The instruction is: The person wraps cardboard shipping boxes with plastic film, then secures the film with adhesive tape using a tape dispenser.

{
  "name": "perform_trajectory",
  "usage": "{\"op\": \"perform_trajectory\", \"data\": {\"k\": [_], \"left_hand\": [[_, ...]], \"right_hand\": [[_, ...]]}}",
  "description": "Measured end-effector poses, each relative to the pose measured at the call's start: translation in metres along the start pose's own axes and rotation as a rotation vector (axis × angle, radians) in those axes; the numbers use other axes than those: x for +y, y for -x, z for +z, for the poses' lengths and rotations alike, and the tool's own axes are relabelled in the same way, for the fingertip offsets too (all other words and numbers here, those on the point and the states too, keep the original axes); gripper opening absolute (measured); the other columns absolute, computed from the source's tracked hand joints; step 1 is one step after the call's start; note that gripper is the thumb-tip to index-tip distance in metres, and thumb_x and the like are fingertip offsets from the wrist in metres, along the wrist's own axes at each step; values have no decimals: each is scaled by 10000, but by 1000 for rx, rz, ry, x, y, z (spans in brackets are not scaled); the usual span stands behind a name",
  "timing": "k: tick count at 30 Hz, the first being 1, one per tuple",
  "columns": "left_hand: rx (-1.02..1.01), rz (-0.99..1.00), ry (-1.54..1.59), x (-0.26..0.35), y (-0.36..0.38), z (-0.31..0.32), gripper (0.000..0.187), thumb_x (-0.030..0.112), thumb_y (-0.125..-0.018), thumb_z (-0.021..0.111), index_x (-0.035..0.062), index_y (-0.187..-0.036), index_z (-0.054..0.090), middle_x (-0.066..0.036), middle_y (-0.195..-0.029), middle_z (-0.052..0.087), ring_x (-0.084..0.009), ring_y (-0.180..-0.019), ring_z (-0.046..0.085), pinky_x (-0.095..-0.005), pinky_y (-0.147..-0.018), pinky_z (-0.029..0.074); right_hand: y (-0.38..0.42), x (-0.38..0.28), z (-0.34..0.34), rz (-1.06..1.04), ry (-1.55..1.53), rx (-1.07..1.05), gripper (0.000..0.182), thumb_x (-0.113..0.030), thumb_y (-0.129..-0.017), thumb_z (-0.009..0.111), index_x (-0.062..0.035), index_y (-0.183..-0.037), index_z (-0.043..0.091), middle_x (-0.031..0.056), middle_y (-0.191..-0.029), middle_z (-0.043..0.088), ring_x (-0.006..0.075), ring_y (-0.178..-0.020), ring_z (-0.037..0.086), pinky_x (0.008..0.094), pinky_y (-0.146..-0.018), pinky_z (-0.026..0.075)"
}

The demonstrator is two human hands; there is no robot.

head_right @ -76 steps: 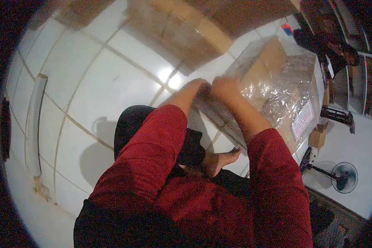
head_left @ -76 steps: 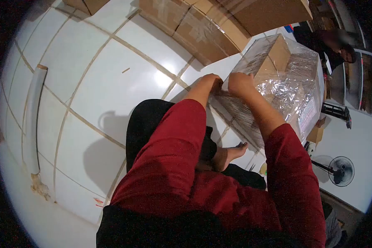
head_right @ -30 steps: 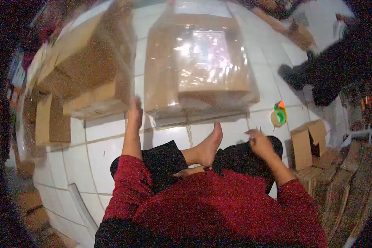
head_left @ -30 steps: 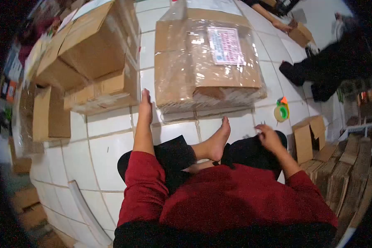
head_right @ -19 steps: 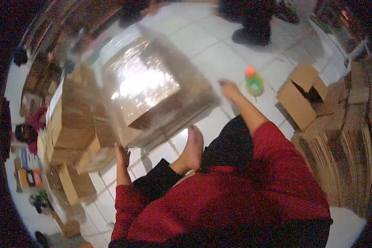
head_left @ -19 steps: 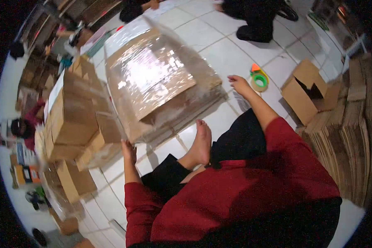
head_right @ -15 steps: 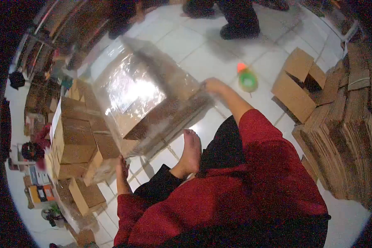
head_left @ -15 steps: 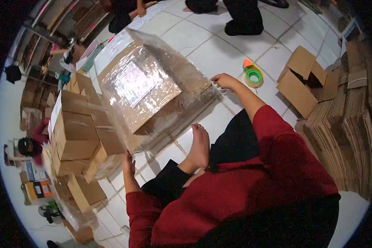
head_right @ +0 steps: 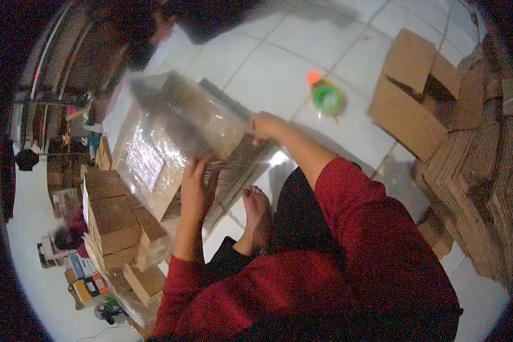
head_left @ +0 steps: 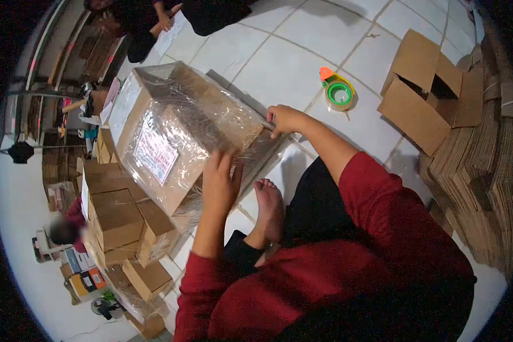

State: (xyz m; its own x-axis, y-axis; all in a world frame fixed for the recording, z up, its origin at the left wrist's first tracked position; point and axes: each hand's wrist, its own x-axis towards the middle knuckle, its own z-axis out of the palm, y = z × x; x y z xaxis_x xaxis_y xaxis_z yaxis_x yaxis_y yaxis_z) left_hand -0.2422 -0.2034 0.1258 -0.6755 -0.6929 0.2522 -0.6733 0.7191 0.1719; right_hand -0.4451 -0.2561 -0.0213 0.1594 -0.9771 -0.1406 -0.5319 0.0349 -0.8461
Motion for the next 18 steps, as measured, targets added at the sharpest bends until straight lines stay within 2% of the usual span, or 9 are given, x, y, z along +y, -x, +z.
{"op": "perform_trajectory", "data": {"k": [3,4,6,8,9,11,14,16,18], "left_hand": [[-55,119,-246,7,-63,25,262,201,-659,610,105,-897,561,-87,-837,503,-268,-814,481,-375,-720,357],[-67,122,-248,6,-73,34,262,201,-659,610,105,-897,561,-87,-837,503,-268,-814,481,-375,-720,357],[-402,63,-333,-1,-87,52,171,256,-654,601,124,-763,590,-49,-808,517,-240,-829,492,-395,-722,333],[-463,46,-319,-6,-95,64,150,258,-651,600,125,-718,584,-39,-795,519,-234,-823,498,-406,-724,322],[-471,51,-311,-9,-96,66,133,247,-653,597,126,-707,582,-36,-786,518,-230,-809,504,-418,-719,312],[-486,59,-295,-15,-98,70,102,226,-656,591,129,-683,577,-32,-767,516,-223,-781,515,-440,-707,293],[-480,-9,-207,-16,-99,73,72,201,-666,576,132,-686,575,-32,-761,512,-229,-781,515,-437,-681,288],[-453,-15,-274,-15,-105,74,66,188,-664,573,124,-678,568,-35,-759,511,-231,-796,510,-431,-659,282],[-476,-49,-333,-17,-107,75,85,199,-664,577,137,-721,563,-30,-775,511,-232,-812,503,-440,-676,283]], "right_hand": [[2,14,10,108,31,-137,401,-144,-484,740,-48,-817,540,127,-772,573,259,-713,548,346,-623,437],[-5,24,24,102,198,-87,190,-75,-569,566,-4,-740,606,190,-757,576,307,-731,568,374,-622,453],[-5,28,27,66,142,-98,191,-57,-568,536,-4,-737,606,192,-773,576,303,-731,572,375,-627,454],[5,16,19,73,60,-129,193,-51,-596,513,-10,-758,609,184,-800,581,305,-732,578,387,-630,458],[6,10,18,78,46,-133,193,-51,-596,513,-10,-758,609,184,-800,581,305,-732,578,387,-630,458],[7,-1,17,249,131,-117,191,-54,-631,508,-13,-790,604,170,-829,586,316,-751,578,397,-633,460],[15,-13,1,277,17,-62,188,-55,-656,505,-18,-813,600,174,-844,585,311,-781,576,410,-654,458],[13,-13,-2,293,-32,-29,183,-53,-658,502,-19,-808,601,178,-835,585,306,-782,578,412,-663,456],[5,-5,3,277,-48,-28,183,-64,-670,497,40,-794,582,225,-834,566,317,-778,572,369,-658,461]]}}
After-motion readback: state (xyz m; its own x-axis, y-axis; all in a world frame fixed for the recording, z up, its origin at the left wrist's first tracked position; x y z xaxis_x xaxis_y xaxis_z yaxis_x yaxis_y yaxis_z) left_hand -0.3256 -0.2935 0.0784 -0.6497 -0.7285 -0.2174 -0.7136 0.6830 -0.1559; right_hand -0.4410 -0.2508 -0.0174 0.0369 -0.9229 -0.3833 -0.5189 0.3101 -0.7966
